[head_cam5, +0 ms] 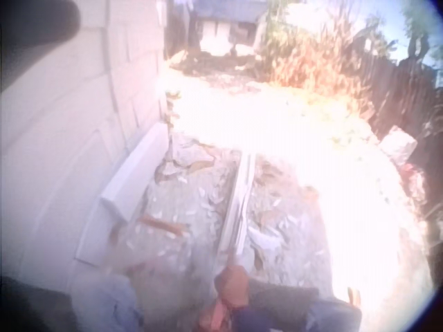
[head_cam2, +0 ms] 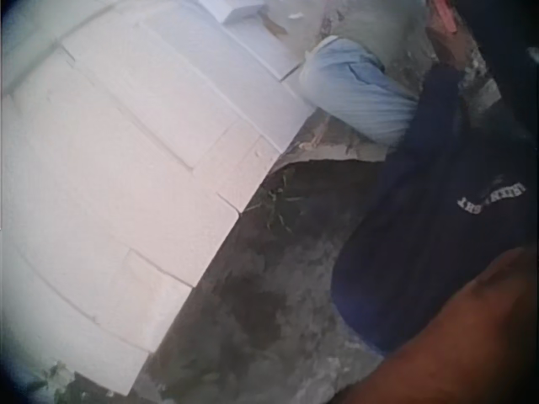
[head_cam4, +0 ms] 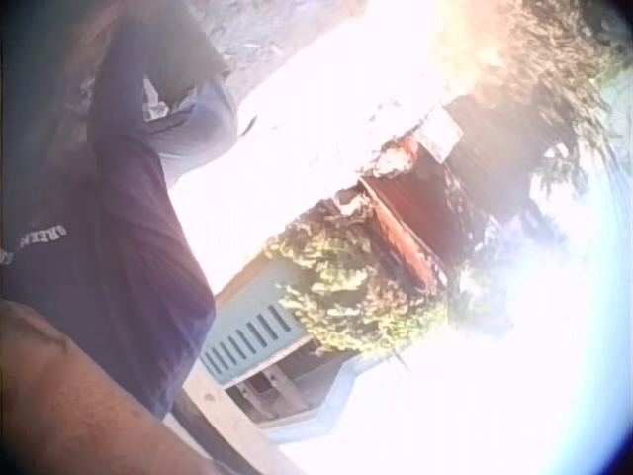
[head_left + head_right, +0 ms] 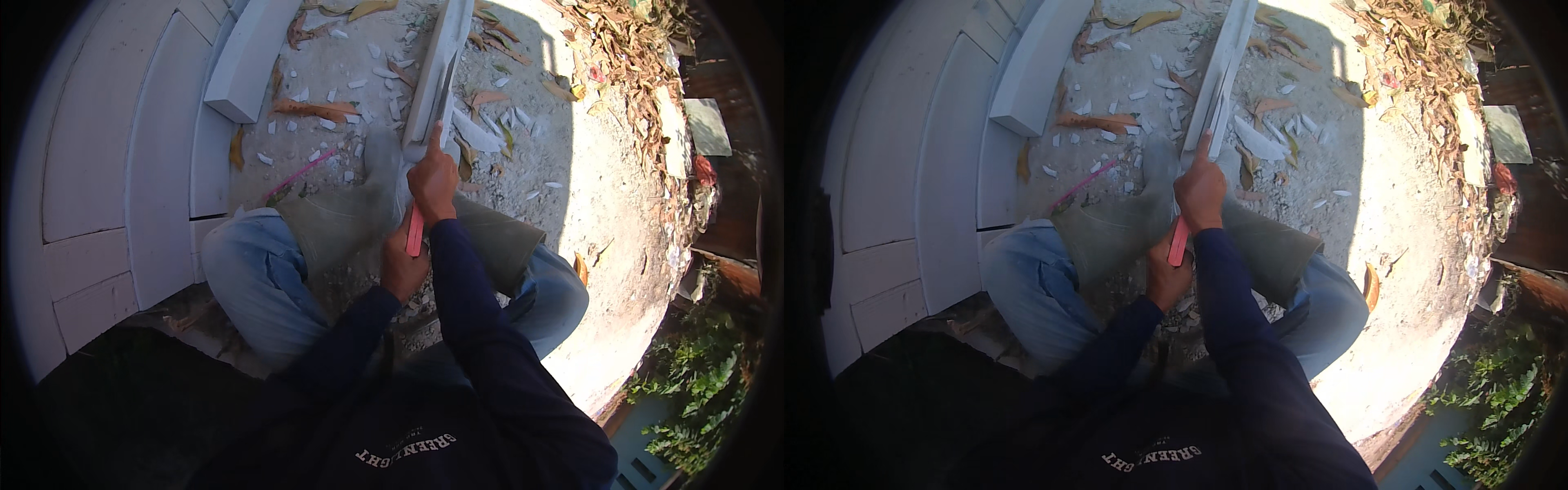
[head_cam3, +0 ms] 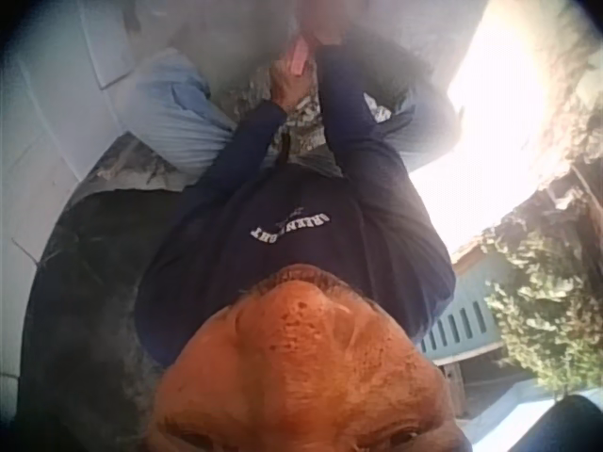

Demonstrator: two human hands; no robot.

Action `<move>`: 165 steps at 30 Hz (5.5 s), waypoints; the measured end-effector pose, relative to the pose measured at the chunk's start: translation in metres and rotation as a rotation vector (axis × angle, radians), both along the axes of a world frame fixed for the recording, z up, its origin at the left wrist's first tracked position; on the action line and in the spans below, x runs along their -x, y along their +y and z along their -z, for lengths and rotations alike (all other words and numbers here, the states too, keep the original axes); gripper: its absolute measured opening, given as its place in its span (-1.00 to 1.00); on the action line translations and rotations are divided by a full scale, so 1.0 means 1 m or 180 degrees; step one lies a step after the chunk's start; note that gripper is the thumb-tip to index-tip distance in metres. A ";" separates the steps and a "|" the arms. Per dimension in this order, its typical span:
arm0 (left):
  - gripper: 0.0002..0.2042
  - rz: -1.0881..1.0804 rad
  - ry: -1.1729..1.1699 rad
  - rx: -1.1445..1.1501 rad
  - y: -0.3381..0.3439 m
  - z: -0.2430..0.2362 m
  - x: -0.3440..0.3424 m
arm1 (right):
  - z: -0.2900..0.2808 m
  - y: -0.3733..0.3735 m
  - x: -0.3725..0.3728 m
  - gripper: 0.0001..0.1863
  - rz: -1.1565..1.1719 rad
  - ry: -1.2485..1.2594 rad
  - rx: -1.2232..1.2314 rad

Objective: The person sits on the ground and uses a hand saw to cut a long white wooden plank. The person holds the plank steady with one hand while sawing with the other, then lifts the cut piece and places it aside.

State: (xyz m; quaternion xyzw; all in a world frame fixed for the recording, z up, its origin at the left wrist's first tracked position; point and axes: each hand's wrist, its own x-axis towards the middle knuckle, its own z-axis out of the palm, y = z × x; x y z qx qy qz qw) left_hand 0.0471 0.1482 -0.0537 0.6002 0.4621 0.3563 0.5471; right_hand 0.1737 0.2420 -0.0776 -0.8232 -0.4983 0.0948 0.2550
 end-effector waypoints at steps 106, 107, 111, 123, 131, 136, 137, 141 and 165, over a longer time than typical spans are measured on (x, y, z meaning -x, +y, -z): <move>-0.27 0.0140 0.0512 0.0340 0.018 0.010 0.013 | 0.004 0.028 0.006 -0.09 0.0167 -0.0087 0.0250; -0.27 0.0095 0.0441 0.0215 -0.012 0.015 0.035 | 0.007 0.004 0.023 -0.07 0.0155 -0.0157 0.0392; -0.26 0.0091 0.0455 0.0216 -0.014 0.007 0.047 | 0.010 -0.002 0.034 -0.05 0.0219 0.0237 0.0146; -0.30 0.0085 0.0483 0.0092 -0.020 0.018 0.051 | 0.002 -0.023 0.048 -0.05 0.0217 0.0436 0.0390; -0.39 0.0084 0.0290 -0.0256 0.085 0.022 -0.018 | 0.015 0.089 -0.030 -0.09 0.0312 -0.0215 -0.0110; -0.28 -0.0061 0.0434 -0.0347 0.003 0.028 0.037 | 0.010 0.007 0.030 -0.01 0.0200 0.0144 0.0324; -0.28 -0.0062 0.0424 -0.0322 -0.008 0.025 0.048 | 0.009 -0.007 0.043 0.00 0.0190 0.0304 0.0489; -0.28 0.0035 0.0485 -0.0164 0.016 0.011 0.031 | 0.018 0.013 0.019 -0.08 0.0225 0.0059 0.0049; -0.25 -0.0033 0.0438 0.0316 -0.029 0.036 0.061 | 0.006 -0.013 0.054 -0.12 0.0220 0.0169 0.0374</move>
